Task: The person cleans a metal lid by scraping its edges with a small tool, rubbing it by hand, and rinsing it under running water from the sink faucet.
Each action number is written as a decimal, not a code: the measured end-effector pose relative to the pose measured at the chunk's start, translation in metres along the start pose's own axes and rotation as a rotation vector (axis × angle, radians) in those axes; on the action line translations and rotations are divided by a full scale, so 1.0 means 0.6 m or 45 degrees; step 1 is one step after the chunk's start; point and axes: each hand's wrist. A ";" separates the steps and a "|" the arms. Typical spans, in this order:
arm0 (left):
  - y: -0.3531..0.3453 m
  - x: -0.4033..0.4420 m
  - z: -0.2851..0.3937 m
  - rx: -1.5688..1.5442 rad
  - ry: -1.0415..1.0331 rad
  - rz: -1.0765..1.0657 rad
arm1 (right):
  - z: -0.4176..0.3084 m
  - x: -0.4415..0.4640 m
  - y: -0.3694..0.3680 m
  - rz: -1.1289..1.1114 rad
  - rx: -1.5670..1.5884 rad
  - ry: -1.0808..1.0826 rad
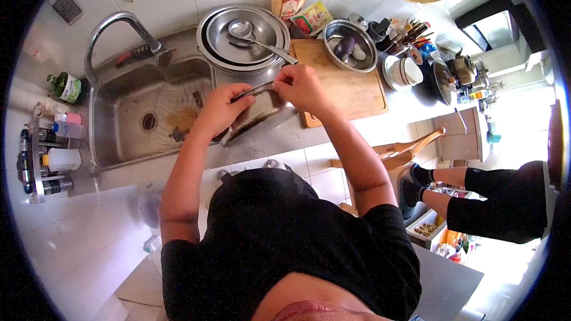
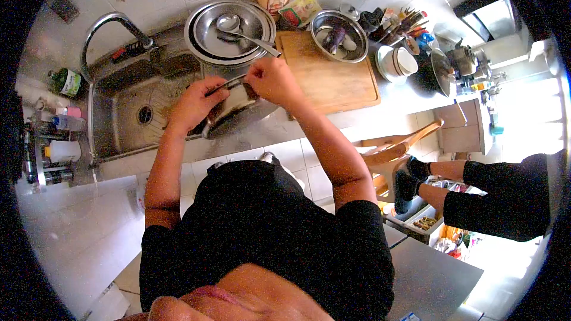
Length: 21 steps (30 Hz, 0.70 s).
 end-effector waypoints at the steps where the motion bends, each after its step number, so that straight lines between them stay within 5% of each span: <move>1: 0.000 0.003 -0.005 -0.002 -0.027 -0.022 | 0.003 0.000 0.004 0.011 -0.031 -0.013; 7: -0.011 -0.004 0.032 -0.040 0.162 0.014 | -0.018 -0.007 -0.024 0.061 -0.055 0.121; 11: 0.003 0.001 -0.007 -0.042 -0.222 -0.018 | -0.002 -0.005 -0.005 0.059 -0.040 0.015; 14: 0.010 0.007 -0.033 -0.070 -0.367 0.065 | 0.000 -0.004 -0.038 0.157 -0.168 0.196; 16: 0.008 0.010 -0.032 -0.133 -0.234 0.126 | -0.010 -0.007 -0.044 0.182 -0.112 0.239; 19: 0.019 0.015 -0.005 -0.418 0.343 -0.102 | -0.020 -0.012 -0.017 0.113 -0.063 0.084; 21: 0.009 0.005 -0.005 -0.091 0.064 0.038 | -0.020 -0.011 -0.023 0.130 -0.113 0.151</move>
Point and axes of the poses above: each hand's wrist, its own x-axis towards the middle knuckle, its own y-axis out of the back of the hand, z = x × y, and after that the axes turned 13 degrees about -x, right-handed
